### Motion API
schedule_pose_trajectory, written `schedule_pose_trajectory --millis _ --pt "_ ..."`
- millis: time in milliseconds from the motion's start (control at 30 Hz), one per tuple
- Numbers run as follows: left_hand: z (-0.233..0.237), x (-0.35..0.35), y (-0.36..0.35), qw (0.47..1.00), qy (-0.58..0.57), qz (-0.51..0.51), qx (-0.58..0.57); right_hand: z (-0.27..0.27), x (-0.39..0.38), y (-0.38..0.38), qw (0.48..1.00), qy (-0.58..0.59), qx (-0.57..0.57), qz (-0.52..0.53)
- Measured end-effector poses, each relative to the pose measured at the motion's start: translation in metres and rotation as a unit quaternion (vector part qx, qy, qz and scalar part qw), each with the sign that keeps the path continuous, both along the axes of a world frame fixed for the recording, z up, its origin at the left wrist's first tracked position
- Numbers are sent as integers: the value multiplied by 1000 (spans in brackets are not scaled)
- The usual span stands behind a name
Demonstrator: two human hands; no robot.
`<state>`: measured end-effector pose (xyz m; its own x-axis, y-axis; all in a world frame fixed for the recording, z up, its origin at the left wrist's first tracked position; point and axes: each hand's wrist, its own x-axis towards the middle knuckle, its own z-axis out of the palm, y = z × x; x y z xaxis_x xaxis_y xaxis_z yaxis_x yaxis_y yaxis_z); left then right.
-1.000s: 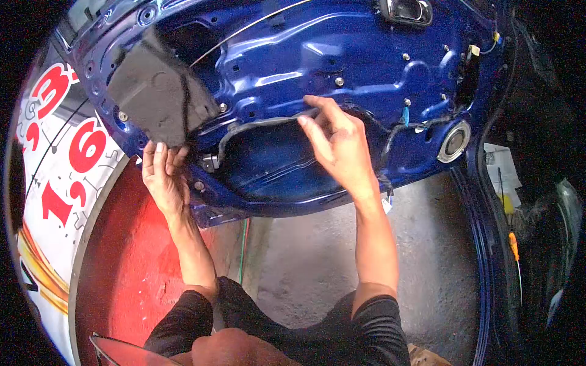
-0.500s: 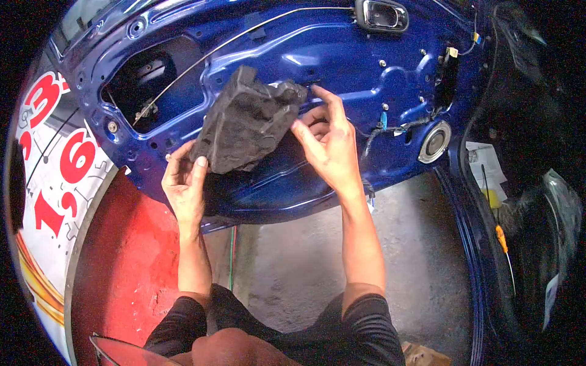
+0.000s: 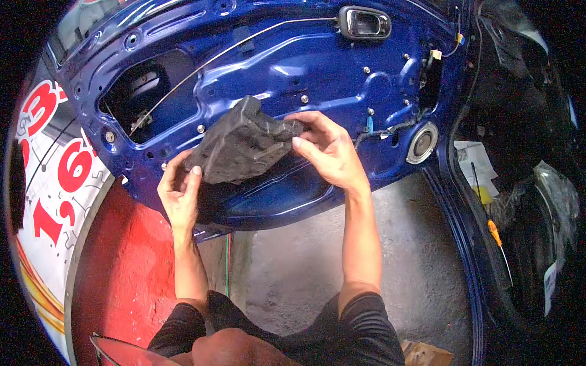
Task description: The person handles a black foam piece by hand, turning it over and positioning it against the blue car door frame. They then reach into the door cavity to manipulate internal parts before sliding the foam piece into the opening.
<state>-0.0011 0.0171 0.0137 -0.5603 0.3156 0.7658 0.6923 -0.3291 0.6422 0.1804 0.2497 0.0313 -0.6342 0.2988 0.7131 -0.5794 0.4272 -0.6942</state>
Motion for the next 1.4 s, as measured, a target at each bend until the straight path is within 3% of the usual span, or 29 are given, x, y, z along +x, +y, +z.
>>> schedule_pose_trajectory --millis 100,300,500,600,700,900,1100,1200,1400 --pt "1 2 -1 1000 -9 9 -7 -4 -4 1 996 1 -64 56" --pt "5 3 -1 1000 -11 14 -15 -2 -2 -1 993 38 4 116" --pt "4 1 -3 999 -16 11 -30 -2 -2 1 991 73 93 63" --pt "5 4 -2 999 -6 27 -25 0 2 -3 991 71 71 85" --pt "1 -1 1 1000 7 24 -13 5 8 -2 991 64 107 39" --pt "0 -2 1 999 12 28 -18 0 -7 -3 987 122 64 80" --pt "1 0 3 999 21 34 -12 0 -6 -6 992 111 53 39" --pt "-1 -3 1 999 9 32 -22 -4 -16 -8 989 133 1 65" --pt "-3 -6 0 1000 1 15 -17 -4 -15 -5 992 117 11 56"
